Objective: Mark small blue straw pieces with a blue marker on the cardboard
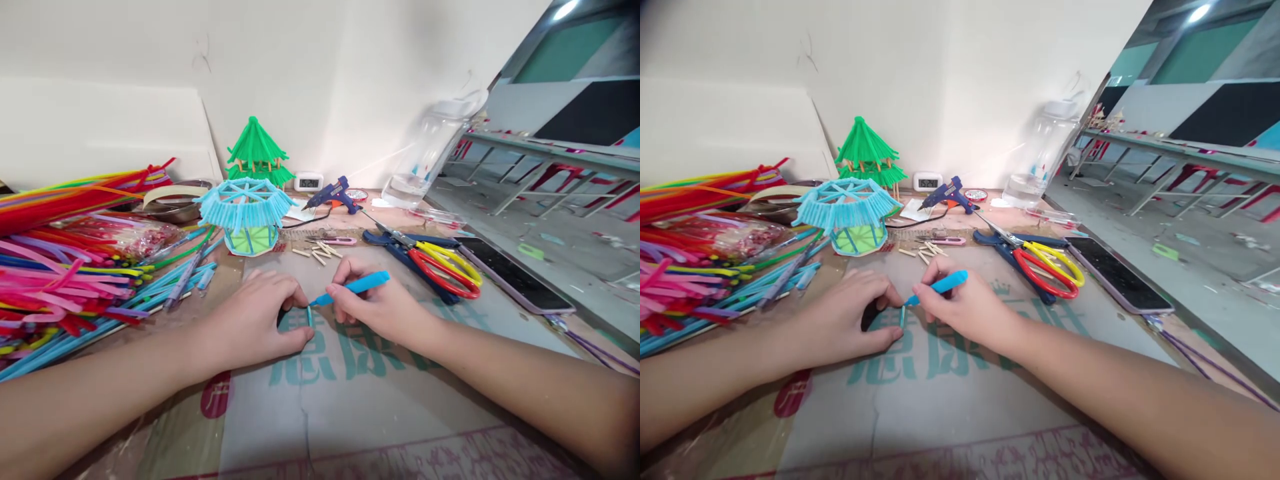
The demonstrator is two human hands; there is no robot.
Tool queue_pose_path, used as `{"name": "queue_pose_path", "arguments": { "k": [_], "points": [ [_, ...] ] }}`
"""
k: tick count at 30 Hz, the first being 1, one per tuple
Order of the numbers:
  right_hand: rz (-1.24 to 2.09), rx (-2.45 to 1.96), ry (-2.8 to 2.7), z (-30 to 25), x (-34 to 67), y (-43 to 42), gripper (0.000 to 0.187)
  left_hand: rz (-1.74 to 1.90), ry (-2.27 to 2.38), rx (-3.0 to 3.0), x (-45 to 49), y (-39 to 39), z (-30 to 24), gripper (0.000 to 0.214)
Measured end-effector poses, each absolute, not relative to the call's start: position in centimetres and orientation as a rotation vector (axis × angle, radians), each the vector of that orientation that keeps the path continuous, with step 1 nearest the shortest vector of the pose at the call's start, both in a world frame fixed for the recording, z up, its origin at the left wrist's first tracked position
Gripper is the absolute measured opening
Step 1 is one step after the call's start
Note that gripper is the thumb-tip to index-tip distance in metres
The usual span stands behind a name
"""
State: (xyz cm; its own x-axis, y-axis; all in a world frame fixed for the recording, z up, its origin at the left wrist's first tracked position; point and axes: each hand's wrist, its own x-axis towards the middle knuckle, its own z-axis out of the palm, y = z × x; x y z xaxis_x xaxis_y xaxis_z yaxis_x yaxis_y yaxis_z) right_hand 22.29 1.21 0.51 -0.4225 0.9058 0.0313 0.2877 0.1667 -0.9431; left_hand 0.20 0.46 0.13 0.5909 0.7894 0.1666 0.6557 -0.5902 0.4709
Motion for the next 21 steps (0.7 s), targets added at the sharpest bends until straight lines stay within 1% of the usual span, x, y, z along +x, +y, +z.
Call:
{"name": "queue_pose_path", "arguments": {
  "k": [4, 11, 16, 21],
  "points": [
    [1.226, -1.137, -1.832, 0.40, 22.36, 1.25, 0.021, 0.527, 1.161, 2.471, 0.20, 0.56, -0.01, 0.026],
    [1.358, -1.138, -1.820, 0.97, 22.23, 0.93, 0.024, 0.531, 1.179, 2.456, 0.15, 0.50, 0.00, 0.029],
    [1.258, -1.133, -1.808, 0.56, 22.23, 1.07, 0.022, 0.528, 1.165, 2.466, 0.14, 0.47, -0.05, 0.027],
    [1.248, -1.133, -1.818, 0.40, 22.23, 1.21, 0.022, 0.526, 1.168, 2.467, 0.25, 0.68, -0.13, 0.028]
  ]
}}
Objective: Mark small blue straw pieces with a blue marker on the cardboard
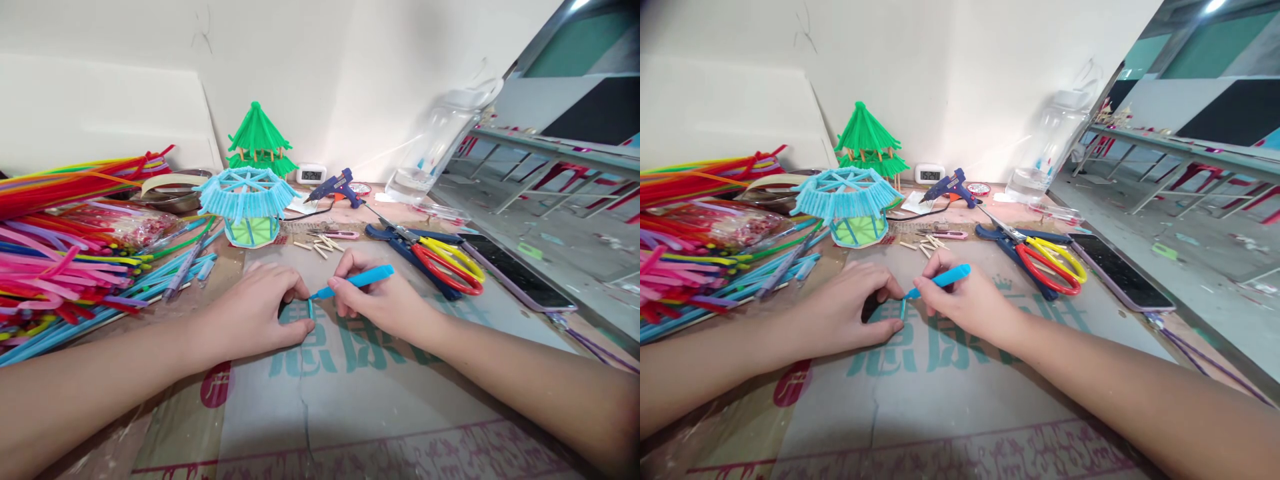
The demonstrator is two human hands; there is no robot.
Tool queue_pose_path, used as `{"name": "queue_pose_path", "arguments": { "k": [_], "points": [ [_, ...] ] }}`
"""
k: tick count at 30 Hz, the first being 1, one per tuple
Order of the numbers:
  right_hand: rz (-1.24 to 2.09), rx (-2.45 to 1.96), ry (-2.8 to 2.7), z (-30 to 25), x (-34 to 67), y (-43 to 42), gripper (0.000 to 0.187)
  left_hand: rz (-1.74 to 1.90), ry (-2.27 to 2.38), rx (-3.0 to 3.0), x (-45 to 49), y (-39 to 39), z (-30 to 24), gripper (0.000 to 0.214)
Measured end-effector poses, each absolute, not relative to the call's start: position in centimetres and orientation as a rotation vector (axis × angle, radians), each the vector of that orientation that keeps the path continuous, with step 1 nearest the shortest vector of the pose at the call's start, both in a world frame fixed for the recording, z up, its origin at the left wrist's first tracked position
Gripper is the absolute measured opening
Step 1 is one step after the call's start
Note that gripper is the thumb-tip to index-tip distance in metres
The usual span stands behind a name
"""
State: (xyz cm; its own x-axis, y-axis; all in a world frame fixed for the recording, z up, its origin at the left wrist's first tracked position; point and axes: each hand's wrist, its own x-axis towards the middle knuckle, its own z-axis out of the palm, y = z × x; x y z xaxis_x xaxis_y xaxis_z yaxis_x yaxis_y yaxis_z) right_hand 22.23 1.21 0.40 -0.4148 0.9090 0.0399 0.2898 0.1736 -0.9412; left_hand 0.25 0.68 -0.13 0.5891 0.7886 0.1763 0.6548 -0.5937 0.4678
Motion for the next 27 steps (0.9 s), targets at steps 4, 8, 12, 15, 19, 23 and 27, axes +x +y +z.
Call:
{"name": "queue_pose_path", "arguments": {
  "k": [4, 8, 12, 15, 19, 23, 27],
  "points": [
    [1.274, -1.143, -1.797, 0.57, 22.22, 1.19, 0.022, 0.524, 1.194, 2.454, 0.24, 0.66, -0.09, 0.034],
    [1.287, -1.167, -1.768, 0.54, 22.17, 1.20, 0.024, 0.508, 1.179, 2.471, 0.23, 0.56, 0.00, 0.032],
    [1.270, -1.174, -1.776, 0.45, 22.16, 1.19, 0.024, 0.503, 1.173, 2.478, 0.26, 0.55, 0.07, 0.029],
    [1.261, -1.161, -1.789, 0.51, 22.12, 1.15, 0.024, 0.492, 1.182, 2.475, 0.25, 0.57, 0.10, 0.030],
    [1.280, -1.131, -1.809, 0.76, 22.00, 1.11, 0.023, 0.492, 1.180, 2.470, 0.24, 0.61, 0.10, 0.030],
    [1.262, -1.147, -1.803, 0.88, 22.01, 1.17, 0.022, 0.507, 1.171, 2.466, 0.28, 0.66, 0.09, 0.028],
    [1.272, -1.160, -1.791, 0.91, 22.11, 1.09, 0.022, 0.507, 1.173, 2.466, 0.30, 0.66, 0.05, 0.029]
  ]
}}
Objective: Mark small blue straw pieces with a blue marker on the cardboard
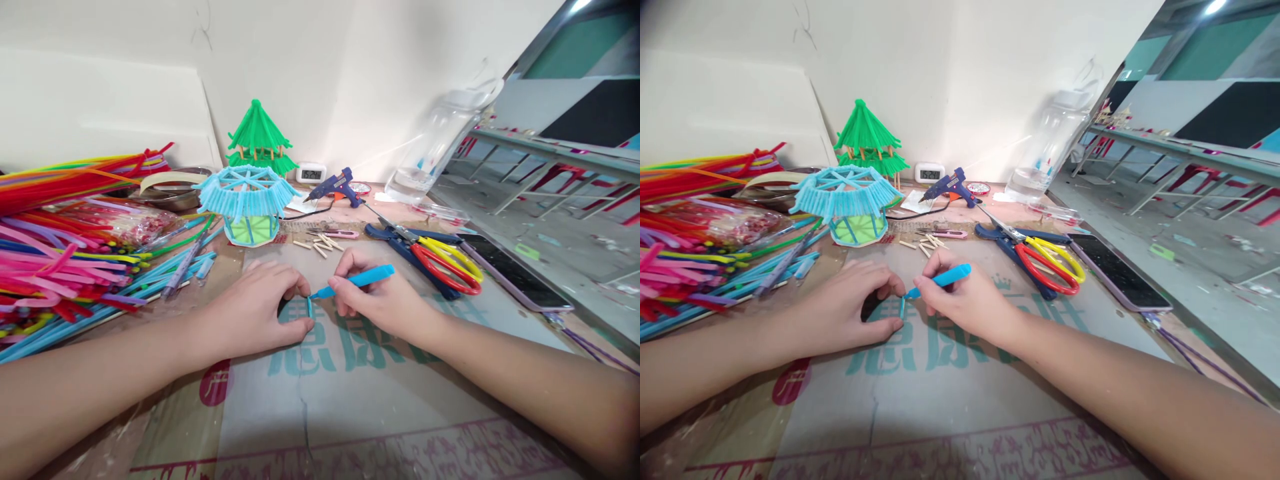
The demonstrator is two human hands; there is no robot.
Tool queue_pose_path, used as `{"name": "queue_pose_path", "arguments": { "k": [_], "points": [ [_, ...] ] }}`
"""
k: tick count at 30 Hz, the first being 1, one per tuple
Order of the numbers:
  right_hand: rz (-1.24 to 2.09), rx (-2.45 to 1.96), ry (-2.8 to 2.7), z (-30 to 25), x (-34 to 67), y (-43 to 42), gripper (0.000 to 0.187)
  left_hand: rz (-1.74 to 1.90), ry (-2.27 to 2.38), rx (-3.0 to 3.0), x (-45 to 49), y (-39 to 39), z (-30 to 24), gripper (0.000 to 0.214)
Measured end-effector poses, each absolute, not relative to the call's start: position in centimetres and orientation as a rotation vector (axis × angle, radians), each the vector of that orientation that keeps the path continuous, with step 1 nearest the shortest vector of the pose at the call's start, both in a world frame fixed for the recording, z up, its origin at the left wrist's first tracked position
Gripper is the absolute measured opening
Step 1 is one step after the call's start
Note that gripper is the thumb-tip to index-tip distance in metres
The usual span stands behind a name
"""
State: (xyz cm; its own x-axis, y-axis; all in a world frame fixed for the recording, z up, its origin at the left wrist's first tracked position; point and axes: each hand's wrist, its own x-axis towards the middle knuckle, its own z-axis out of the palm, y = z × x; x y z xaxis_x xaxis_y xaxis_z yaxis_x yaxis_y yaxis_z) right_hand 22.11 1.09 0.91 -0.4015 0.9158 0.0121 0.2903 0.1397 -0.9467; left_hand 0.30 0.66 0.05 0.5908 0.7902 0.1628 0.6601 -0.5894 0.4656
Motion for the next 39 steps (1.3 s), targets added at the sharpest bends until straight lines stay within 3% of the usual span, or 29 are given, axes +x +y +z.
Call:
{"name": "queue_pose_path", "arguments": {
  "k": [39],
  "points": [
    [1.381, -1.125, -1.805, 1.00, 22.10, 0.82, 0.025, 0.516, 1.172, 2.526, 0.21, 0.54, 0.17, 0.026]
  ]
}}
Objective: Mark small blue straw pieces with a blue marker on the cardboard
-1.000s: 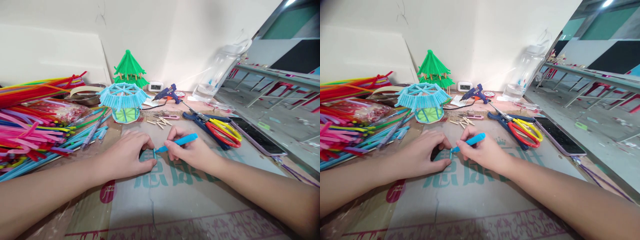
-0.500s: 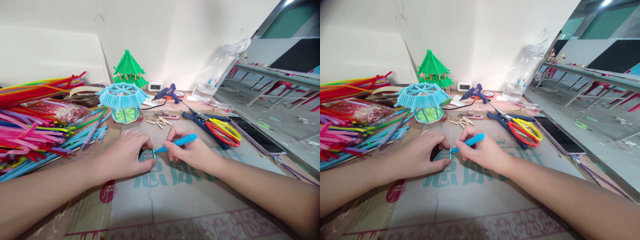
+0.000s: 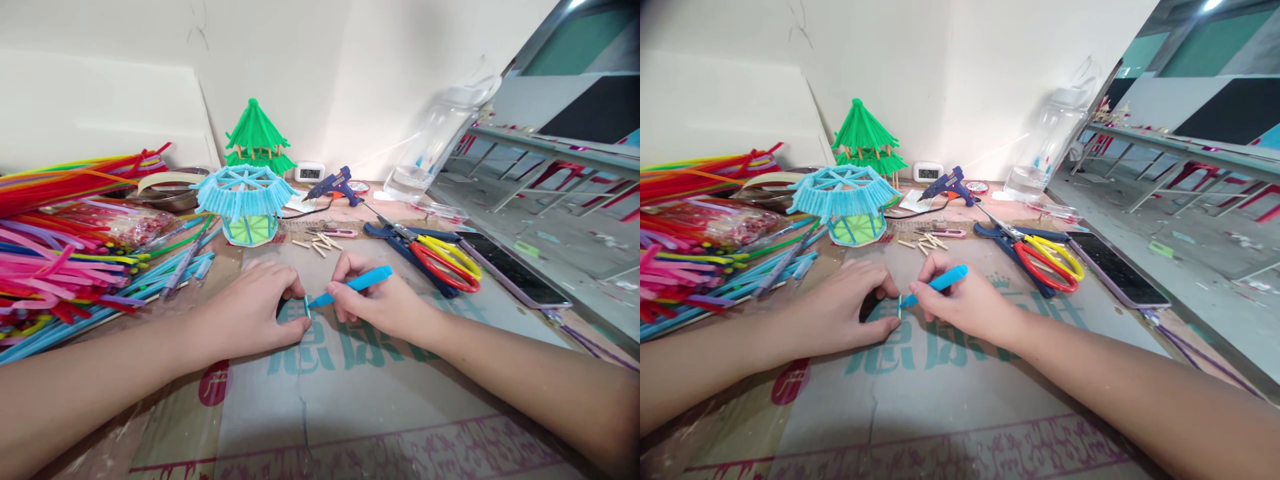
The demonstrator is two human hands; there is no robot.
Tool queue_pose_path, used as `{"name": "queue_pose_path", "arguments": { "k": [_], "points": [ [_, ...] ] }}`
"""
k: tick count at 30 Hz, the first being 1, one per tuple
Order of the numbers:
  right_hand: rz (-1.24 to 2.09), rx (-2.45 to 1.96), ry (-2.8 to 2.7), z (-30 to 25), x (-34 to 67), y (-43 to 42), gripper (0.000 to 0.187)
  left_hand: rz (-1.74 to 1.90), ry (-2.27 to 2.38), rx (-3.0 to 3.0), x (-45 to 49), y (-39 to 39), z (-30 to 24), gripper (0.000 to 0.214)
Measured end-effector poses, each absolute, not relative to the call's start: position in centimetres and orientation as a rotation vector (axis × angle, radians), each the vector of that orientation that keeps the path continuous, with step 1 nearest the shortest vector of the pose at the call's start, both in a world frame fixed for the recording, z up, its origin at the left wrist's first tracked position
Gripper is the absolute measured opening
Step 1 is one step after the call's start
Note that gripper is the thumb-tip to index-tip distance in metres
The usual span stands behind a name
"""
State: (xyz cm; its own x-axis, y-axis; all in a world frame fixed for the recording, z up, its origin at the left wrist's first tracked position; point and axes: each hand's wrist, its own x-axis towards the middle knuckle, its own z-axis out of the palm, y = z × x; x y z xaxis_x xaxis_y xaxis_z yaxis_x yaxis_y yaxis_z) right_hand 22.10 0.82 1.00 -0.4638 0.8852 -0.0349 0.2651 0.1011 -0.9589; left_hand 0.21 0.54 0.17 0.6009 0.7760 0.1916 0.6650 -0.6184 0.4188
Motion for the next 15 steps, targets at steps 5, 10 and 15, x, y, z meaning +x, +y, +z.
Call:
{"name": "queue_pose_path", "arguments": {
  "k": [5, 10, 15],
  "points": [
    [1.313, -1.116, -1.815, 0.57, 22.10, 1.11, 0.024, 0.501, 1.160, 2.539, 0.20, 0.46, 0.26, 0.024],
    [1.317, -1.131, -1.816, 0.78, 22.07, 1.05, 0.025, 0.495, 1.172, 2.540, 0.16, 0.51, 0.15, 0.024],
    [1.345, -1.139, -1.816, 0.97, 22.04, 0.89, 0.027, 0.510, 1.173, 2.527, 0.19, 0.54, 0.10, 0.026]
  ]
}}
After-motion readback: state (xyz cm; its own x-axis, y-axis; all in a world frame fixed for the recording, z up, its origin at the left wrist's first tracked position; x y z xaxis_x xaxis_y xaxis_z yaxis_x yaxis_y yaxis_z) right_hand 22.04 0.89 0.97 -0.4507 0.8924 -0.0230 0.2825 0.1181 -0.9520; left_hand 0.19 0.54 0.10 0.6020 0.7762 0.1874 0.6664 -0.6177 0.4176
